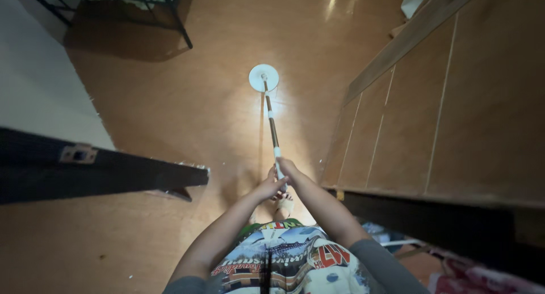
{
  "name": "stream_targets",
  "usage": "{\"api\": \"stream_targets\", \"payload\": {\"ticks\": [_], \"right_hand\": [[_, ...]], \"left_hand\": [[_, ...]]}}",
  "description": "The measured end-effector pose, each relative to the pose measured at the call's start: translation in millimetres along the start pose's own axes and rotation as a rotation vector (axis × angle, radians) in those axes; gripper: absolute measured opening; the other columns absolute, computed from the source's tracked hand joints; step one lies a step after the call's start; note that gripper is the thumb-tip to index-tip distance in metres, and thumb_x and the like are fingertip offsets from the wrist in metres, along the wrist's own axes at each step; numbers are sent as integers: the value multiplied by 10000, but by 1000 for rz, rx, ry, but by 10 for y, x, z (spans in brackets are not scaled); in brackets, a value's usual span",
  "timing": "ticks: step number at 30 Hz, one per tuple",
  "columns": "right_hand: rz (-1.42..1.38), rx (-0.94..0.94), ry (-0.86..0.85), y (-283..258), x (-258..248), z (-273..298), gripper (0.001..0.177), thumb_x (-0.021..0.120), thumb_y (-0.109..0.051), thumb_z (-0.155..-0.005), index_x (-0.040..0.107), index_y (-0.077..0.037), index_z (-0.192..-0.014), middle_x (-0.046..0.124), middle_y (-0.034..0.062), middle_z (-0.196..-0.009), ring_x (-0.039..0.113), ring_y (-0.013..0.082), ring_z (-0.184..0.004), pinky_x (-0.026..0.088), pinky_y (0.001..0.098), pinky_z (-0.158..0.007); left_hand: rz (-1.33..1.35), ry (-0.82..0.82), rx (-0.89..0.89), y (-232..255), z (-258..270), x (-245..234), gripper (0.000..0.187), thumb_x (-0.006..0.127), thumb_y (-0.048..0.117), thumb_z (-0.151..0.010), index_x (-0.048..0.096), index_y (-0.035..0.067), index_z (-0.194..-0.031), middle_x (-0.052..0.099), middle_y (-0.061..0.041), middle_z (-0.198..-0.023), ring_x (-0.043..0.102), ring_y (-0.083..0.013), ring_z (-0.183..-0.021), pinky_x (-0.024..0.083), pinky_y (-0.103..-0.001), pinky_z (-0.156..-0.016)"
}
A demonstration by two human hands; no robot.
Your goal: The person mops a wooden floor in a bedroom using a spin mop. They move the mop back and forth across the floor, covering areas near the bed, a doorway, and a wall with a framed portrait.
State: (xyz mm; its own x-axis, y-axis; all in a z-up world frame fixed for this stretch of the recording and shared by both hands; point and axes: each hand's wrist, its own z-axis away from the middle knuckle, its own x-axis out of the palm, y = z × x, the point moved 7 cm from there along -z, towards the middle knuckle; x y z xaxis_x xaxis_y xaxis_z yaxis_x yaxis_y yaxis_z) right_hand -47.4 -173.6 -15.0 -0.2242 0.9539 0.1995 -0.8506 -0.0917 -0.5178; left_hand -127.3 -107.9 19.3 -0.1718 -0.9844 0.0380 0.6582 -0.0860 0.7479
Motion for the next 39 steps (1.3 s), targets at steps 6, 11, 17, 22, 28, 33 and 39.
{"api": "stream_targets", "payload": {"ticks": [6, 11, 17, 22, 28, 33, 39], "right_hand": [[170, -3, 147, 339, -57, 117, 444, 468, -462, -1008, 603, -60, -1137, 615, 110, -727, 563, 225, -552, 475, 394, -482], [152, -21, 215, 628, -214, 289, 468, 532, -451, -1002, 628, -18, -1156, 649, 104, -764, 609, 249, -551, 504, 409, -505], [149, -71, 274, 893, -607, 581, 506, 544, -452, -1015, 682, 25, -1111, 671, 143, -780, 621, 253, -565, 522, 398, -508], [219, -125, 264, 1357, -1398, 1032, 522, 570, -473, -1010, 715, 23, -1088, 710, 168, -805, 666, 234, -596, 545, 368, -543], [251, -23, 315, 2396, -2669, 2022, 475, 544, -433, -1019, 708, 10, -1062, 693, 124, -759, 641, 190, -546, 522, 330, -504], [276, 89, 299, 3167, -3530, 3132, 432, 460, -396, -1033, 669, -21, -1080, 604, 112, -675, 547, 190, -442, 448, 344, -419], [145, 102, 264, 3307, -3436, 3039, 410, 498, -402, -1055, 661, -41, -1163, 640, 95, -727, 585, 173, -500, 464, 314, -453]], "left_hand": [[-627, 209, 285, -4, 667, -230, 576, 670, 370, -937, 480, 212, -1458, 744, -109, -1035, 705, -236, -894, 556, -387, -780], [-740, 65, 403, -24, 1031, 50, 412, 719, 385, -898, 642, 245, -1278, 675, -72, -1095, 695, -224, -944, 557, -375, -831], [-707, 11, 706, -75, 1148, 619, 398, 750, 324, -863, 722, 214, -1244, 713, -77, -1150, 691, -245, -987, 556, -375, -859], [-683, -259, 608, -346, 971, 1508, 326, 736, 337, -887, 756, 190, -1177, 752, -92, -1084, 729, -216, -887, 567, -344, -816], [-603, -336, 540, -567, 893, 2418, 252, 740, 338, -883, 810, 149, -1034, 793, -91, -956, 742, -190, -831, 572, -313, -780], [-481, -237, 580, -702, 978, 2584, 286, 723, 324, -895, 795, 107, -1068, 786, -95, -983, 738, -170, -862, 575, -316, -796], [-532, -120, 448, -963, 1020, 2413, 364, 715, 320, -891, 750, 119, -1192, 748, -117, -976, 706, -216, -872, 566, -343, -819]]}}
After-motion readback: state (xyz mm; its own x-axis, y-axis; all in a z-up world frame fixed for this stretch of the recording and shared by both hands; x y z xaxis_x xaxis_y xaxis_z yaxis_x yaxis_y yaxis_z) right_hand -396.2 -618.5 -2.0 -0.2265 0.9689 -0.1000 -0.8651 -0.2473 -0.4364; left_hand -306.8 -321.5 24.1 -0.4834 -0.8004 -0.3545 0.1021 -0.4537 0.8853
